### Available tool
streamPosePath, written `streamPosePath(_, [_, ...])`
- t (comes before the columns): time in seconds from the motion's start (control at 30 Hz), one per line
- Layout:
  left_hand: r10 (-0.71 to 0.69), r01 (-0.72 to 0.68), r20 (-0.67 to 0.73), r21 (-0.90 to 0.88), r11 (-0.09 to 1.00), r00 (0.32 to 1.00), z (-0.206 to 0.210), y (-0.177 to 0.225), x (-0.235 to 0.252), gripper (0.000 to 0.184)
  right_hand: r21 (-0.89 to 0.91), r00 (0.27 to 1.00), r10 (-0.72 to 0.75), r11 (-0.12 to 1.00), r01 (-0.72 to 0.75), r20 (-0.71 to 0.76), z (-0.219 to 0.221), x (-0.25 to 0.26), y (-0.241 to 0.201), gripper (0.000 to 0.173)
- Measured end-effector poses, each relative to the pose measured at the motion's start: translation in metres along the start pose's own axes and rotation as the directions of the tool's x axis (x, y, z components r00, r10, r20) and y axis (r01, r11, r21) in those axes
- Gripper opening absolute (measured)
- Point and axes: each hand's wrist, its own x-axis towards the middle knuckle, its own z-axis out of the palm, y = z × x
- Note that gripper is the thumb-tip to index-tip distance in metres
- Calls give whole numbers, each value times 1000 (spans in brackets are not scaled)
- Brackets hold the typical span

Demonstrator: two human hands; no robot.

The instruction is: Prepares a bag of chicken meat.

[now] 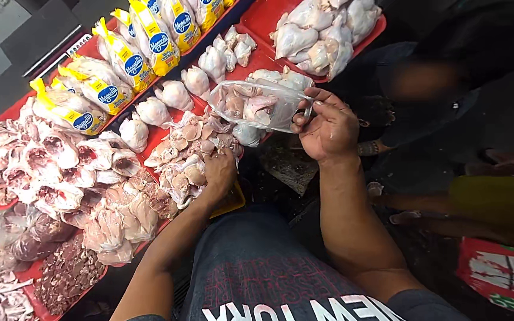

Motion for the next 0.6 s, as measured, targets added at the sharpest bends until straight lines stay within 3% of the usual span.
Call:
streamPosePath(0.13, [-65,65,125,8,998,990,8,9,6,39,-82,998,16,997,-11,56,-2,-7,-3,38])
streamPosePath(0.27, [-61,71,135,-67,995,989,10,1,3,34,-82,996,15,997,-8,87,-9,-10,1,38])
streamPosePath(0.4, [-55,76,169,-116,990,984,14,-14,-6,59,-71,998,23,997,-18,62,-5,-14,8,37])
streamPosePath(0.6, [-48,70,284,-68,995,957,5,-2,0,26,-109,995,38,994,-28,93,-9,-12,8,37])
